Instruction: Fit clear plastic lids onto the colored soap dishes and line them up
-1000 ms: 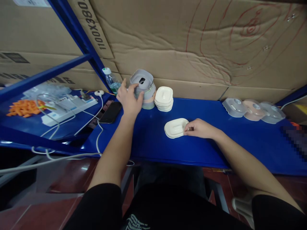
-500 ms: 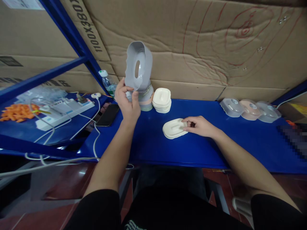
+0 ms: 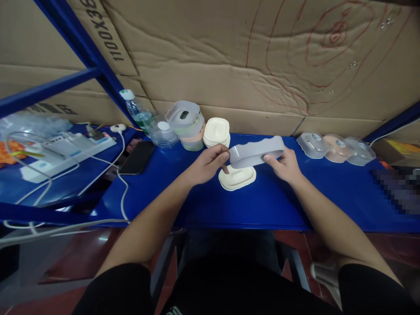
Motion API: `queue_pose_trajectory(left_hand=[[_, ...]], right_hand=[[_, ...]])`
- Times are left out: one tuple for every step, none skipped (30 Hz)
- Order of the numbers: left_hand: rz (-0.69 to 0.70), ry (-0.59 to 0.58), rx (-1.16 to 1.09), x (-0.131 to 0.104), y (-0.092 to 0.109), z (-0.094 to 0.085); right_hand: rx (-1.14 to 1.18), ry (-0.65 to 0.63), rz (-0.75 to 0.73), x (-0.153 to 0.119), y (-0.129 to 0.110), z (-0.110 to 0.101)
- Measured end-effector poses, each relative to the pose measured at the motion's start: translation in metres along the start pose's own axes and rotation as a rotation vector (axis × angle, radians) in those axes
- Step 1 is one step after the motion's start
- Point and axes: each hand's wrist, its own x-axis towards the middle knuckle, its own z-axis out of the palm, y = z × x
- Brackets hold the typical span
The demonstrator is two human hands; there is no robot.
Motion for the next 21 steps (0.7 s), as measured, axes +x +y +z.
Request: queue_pose_trajectory(left_hand=[[-0.02, 0.033, 0.054, -0.001, -0.001, -0.002], [-0.035, 0.069, 0.125, -0.001, -0.001, -0.003], [-0.044, 0.101, 0.206, -0.002, 0.0, -0.003], [-0.047, 0.127, 0.289, -0.002, 0.0, -0.003], [-0.051, 0.143, 0.371, -0.003, 0.002, -0.002], [-0.057, 0.147, 0.449, -0.003, 0.003, -0.001], [-0.07, 0.136, 0.52, -0.002, 0.005, 0.0], [-0.092, 0.112, 0.589, -0.002, 0.007, 0.001], [-0.122, 0.08, 0.661, -0.001, 0.008, 0.002], [-0.158, 0.042, 0.735, -0.001, 0.009, 0.002], [-0.198, 0.002, 0.807, 0.0, 0.009, 0.002], [-0.236, -0.036, 0.869, 0.001, 0.008, 0.002], [-0.269, -0.071, 0.915, 0.002, 0.007, 0.001], [-0.296, -0.105, 0.947, 0.003, 0.005, 0.001], [-0.316, -0.141, 0.965, 0.004, 0.003, 0.0], [-0.333, -0.177, 0.975, 0.004, 0.001, -0.001], [-0.348, -0.21, 0.982, 0.005, -0.002, -0.002], [-0.363, -0.242, 0.986, 0.005, -0.005, -0.003], [-0.378, -0.278, 0.987, 0.005, -0.007, -0.004], [-0.393, -0.313, 0.984, 0.005, -0.01, -0.004], [-0.405, -0.345, 0.977, 0.006, -0.012, -0.003]], right_hand=[[-0.004, -0.04, 0.028, 0.0, -0.001, 0.002], [-0.002, -0.09, 0.061, 0.0, -0.002, 0.004], [0.005, -0.146, 0.098, 0.001, -0.003, 0.006], [0.011, -0.203, 0.134, 0.001, -0.004, 0.008], [0.012, -0.258, 0.168, 0.001, -0.005, 0.01], [0.0, -0.307, 0.198, 0.002, -0.007, 0.012], [-0.023, -0.35, 0.225, 0.002, -0.008, 0.013], [-0.055, -0.389, 0.247, 0.003, -0.009, 0.014], [-0.094, -0.421, 0.265, 0.003, -0.01, 0.014], [-0.133, -0.449, 0.279, 0.004, -0.011, 0.014], [-0.165, -0.475, 0.291, 0.004, -0.012, 0.014], [-0.184, -0.504, 0.307, 0.005, -0.013, 0.014], [-0.191, -0.534, 0.328, 0.005, -0.014, 0.013], [-0.188, -0.566, 0.35, 0.006, -0.015, 0.012], [-0.18, -0.598, 0.37, 0.006, -0.016, 0.011], [-0.174, -0.629, 0.386, 0.006, -0.017, 0.011], [-0.177, -0.659, 0.395, 0.006, -0.018, 0.011], [-0.188, -0.688, 0.397, 0.006, -0.018, 0.011], [-0.205, -0.717, 0.394, 0.006, -0.018, 0.012], [-0.226, -0.743, 0.392, 0.006, -0.017, 0.013], [-0.25, -0.76, 0.389, 0.006, -0.016, 0.014]])
